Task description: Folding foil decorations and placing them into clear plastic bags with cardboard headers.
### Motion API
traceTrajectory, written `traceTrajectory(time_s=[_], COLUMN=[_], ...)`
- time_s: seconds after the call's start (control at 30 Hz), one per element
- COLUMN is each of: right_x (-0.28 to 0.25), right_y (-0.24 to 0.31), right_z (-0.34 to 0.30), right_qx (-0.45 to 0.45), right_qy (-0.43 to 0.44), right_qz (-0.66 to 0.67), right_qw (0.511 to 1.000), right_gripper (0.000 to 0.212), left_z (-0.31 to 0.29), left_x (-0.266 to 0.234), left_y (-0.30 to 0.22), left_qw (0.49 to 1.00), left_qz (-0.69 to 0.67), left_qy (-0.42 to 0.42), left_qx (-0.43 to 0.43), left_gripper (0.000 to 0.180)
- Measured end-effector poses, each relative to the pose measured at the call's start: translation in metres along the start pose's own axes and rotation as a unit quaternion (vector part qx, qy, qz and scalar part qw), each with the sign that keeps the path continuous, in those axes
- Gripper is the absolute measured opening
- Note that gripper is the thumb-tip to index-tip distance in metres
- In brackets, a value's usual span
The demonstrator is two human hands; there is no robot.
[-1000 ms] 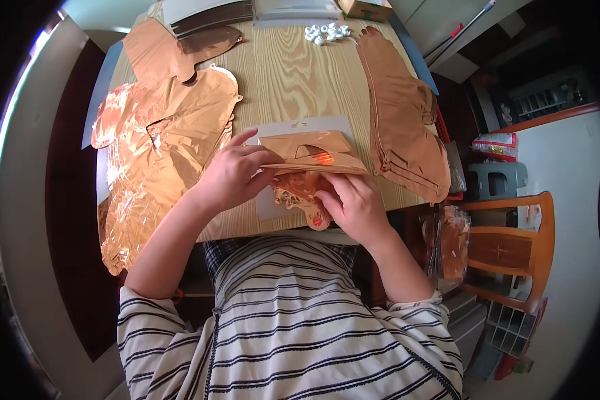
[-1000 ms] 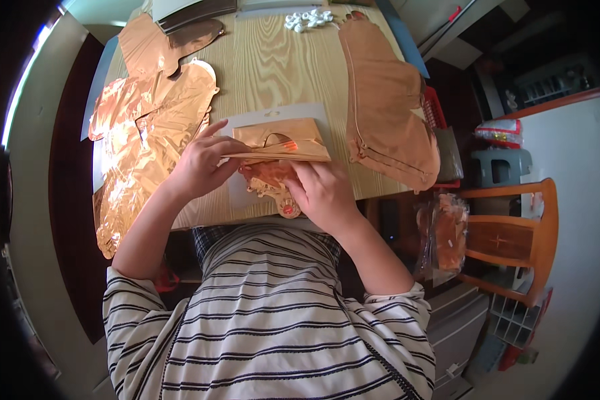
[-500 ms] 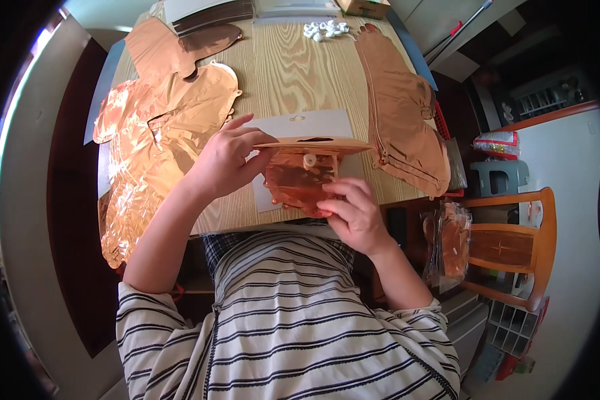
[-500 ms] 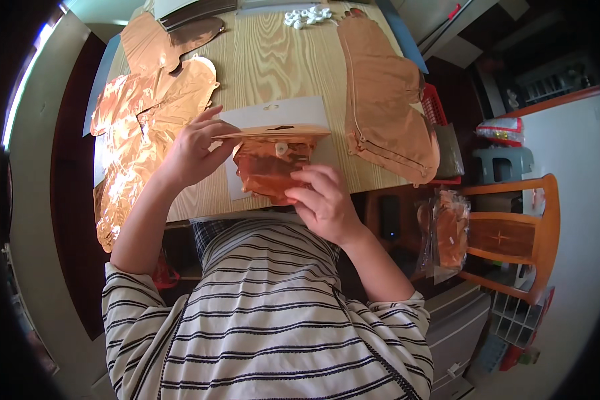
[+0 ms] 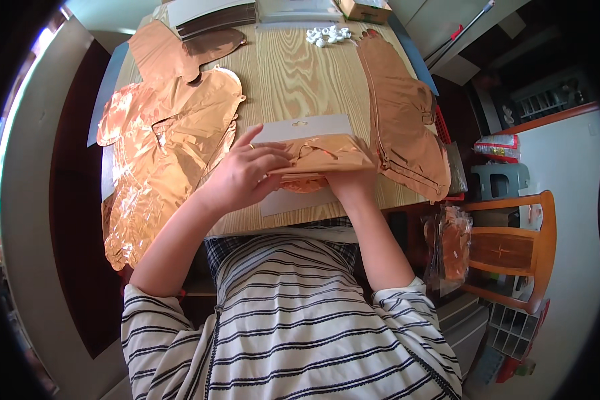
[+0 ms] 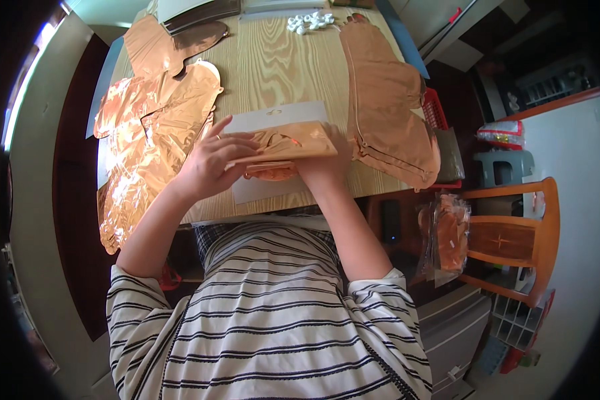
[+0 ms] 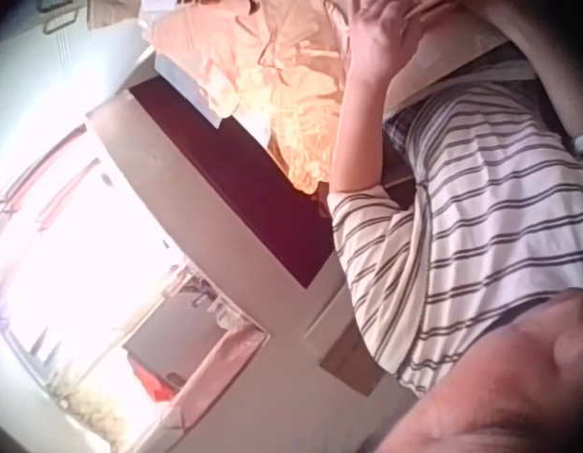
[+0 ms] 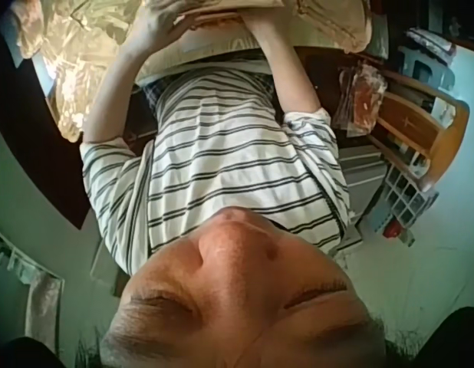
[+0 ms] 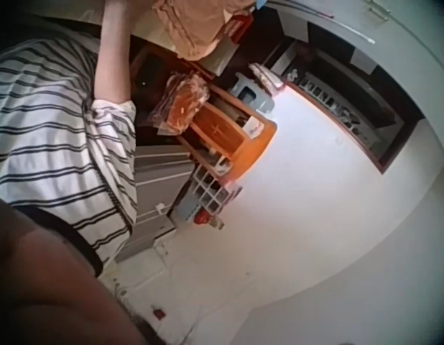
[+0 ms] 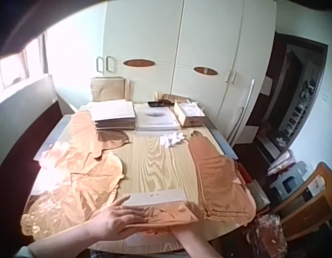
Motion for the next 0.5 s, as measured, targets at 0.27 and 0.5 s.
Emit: traceTrajectory(time_s=[0.27,0.5], right_x=[-0.034,-0.042], right_y=[-0.057,-0.023], right_z=[-0.012,0.017], right_qx=[-0.111,-0.091], right_qy=[-0.029,0.119], right_qz=[-0.064,0.128], right_qw=[0.991,0.980], right_gripper=[0.023,0.039], left_z=[-0.017,-0.016], left_x=[0.020,0.033], left_y=[0.001,0.004], left_qw=[0.995,0.992], left_qz=[0.045,0.106], left_qy=[0.036,-0.001], left_qx=[0.076,0.072], left_gripper=[0.029,0.029])
Point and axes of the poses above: each hand's wrist, its own z-axis towards the middle knuckle, its own x-axis out of the palm, y = z × x, the point moved 2 cm from there along z, towards the middle knuckle, and after that the axes turned 4 degrees about -y, right-handed, at the moved point
